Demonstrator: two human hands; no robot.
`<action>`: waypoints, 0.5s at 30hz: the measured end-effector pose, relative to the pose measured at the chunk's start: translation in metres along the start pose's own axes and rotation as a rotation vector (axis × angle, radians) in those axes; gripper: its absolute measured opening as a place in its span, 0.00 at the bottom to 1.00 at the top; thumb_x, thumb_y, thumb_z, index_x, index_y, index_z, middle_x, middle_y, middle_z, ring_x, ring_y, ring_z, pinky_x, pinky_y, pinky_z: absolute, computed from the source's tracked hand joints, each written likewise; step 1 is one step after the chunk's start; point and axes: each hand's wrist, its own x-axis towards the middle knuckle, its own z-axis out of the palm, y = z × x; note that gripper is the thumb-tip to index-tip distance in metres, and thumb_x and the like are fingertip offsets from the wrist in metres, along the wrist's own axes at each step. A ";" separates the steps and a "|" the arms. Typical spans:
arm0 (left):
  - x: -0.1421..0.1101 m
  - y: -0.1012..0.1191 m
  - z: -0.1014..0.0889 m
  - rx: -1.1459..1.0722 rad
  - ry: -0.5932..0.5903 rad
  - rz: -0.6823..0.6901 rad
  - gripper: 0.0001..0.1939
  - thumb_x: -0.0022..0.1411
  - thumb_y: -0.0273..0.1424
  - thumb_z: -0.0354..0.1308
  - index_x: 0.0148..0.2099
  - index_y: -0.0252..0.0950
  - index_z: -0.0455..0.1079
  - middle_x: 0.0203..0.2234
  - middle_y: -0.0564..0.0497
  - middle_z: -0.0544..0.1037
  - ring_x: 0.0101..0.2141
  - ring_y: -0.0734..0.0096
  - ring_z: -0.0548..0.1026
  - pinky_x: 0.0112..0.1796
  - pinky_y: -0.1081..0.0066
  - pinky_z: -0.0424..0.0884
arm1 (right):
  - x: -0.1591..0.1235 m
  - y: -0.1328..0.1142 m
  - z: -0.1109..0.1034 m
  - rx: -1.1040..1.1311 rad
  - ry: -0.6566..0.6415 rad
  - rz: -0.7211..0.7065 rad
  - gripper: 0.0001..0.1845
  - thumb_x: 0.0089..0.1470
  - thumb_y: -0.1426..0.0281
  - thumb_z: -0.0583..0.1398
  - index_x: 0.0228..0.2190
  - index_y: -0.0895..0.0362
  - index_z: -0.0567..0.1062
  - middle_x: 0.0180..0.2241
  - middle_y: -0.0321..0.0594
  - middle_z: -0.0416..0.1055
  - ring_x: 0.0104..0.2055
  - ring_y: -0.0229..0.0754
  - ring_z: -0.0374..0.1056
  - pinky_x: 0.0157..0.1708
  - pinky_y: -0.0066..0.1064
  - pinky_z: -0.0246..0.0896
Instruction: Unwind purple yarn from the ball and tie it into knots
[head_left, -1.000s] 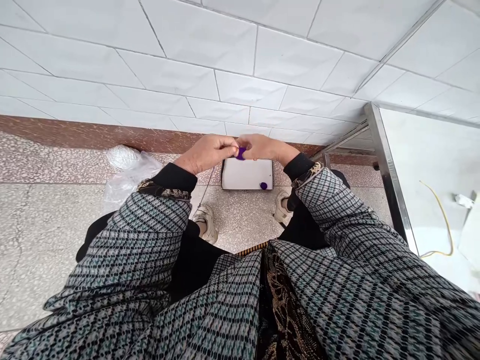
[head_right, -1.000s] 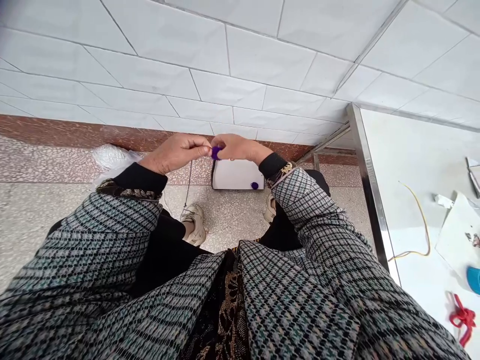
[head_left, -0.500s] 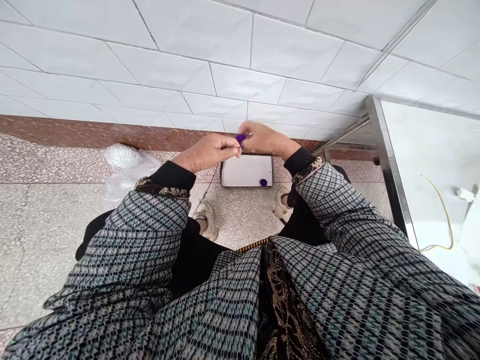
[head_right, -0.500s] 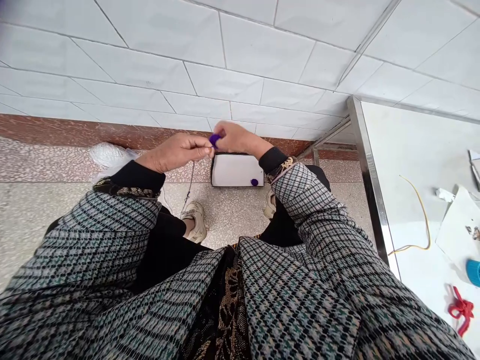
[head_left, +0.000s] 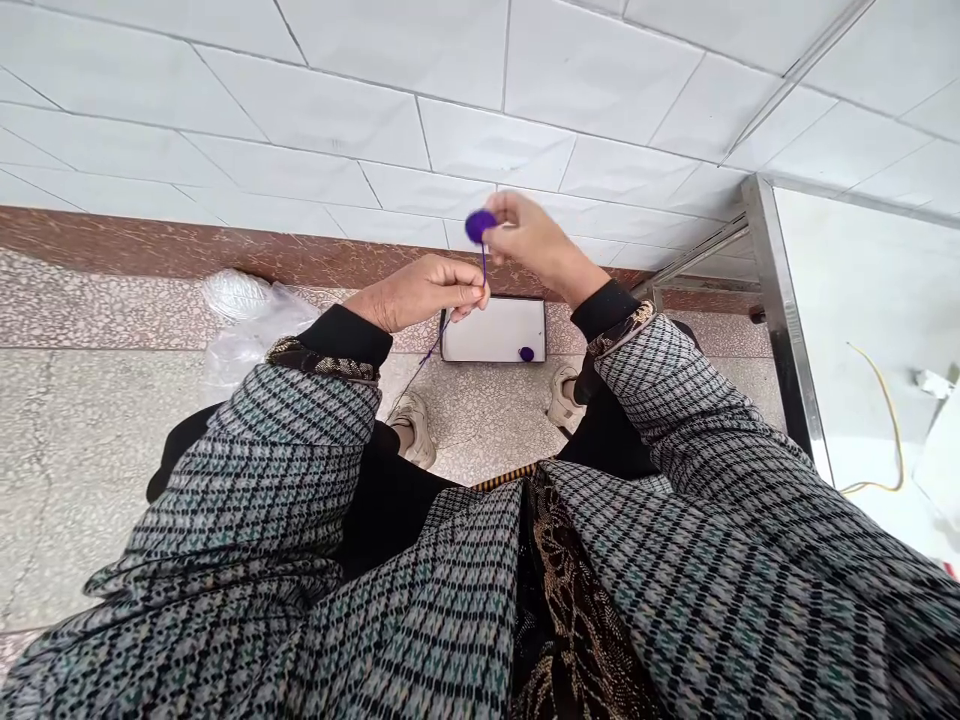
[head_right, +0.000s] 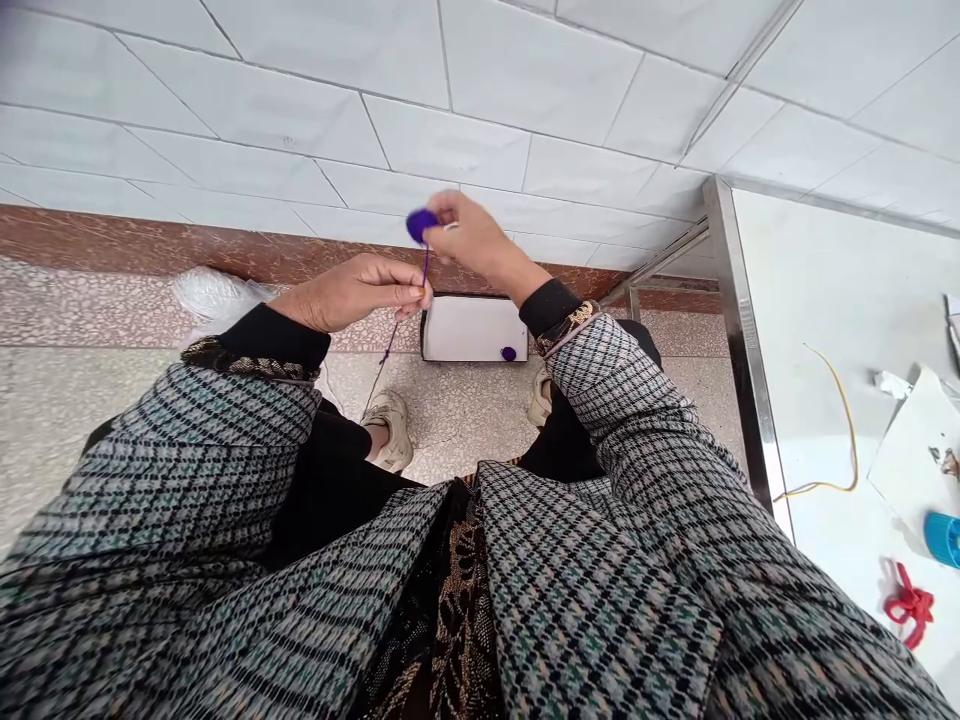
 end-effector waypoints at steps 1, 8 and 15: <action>0.000 0.000 -0.002 -0.005 0.014 0.000 0.12 0.63 0.37 0.60 0.30 0.34 0.75 0.22 0.50 0.71 0.26 0.71 0.69 0.36 0.66 0.70 | -0.002 0.001 -0.001 -0.131 -0.118 0.017 0.18 0.50 0.77 0.71 0.35 0.55 0.68 0.34 0.34 0.67 0.35 0.36 0.63 0.32 0.27 0.65; -0.003 -0.008 -0.012 -0.110 0.083 0.000 0.11 0.56 0.37 0.62 0.26 0.37 0.71 0.22 0.49 0.69 0.25 0.71 0.66 0.34 0.64 0.70 | -0.019 -0.004 -0.015 0.360 -0.523 0.063 0.17 0.49 0.72 0.68 0.39 0.58 0.70 0.33 0.34 0.70 0.30 0.31 0.64 0.30 0.25 0.61; -0.014 -0.022 -0.018 -0.189 -0.016 -0.160 0.20 0.56 0.49 0.67 0.26 0.39 0.68 0.22 0.52 0.66 0.26 0.72 0.61 0.33 0.64 0.64 | -0.016 -0.026 -0.022 0.626 0.058 -0.025 0.10 0.63 0.62 0.62 0.37 0.57 0.70 0.41 0.37 0.69 0.33 0.30 0.62 0.32 0.22 0.63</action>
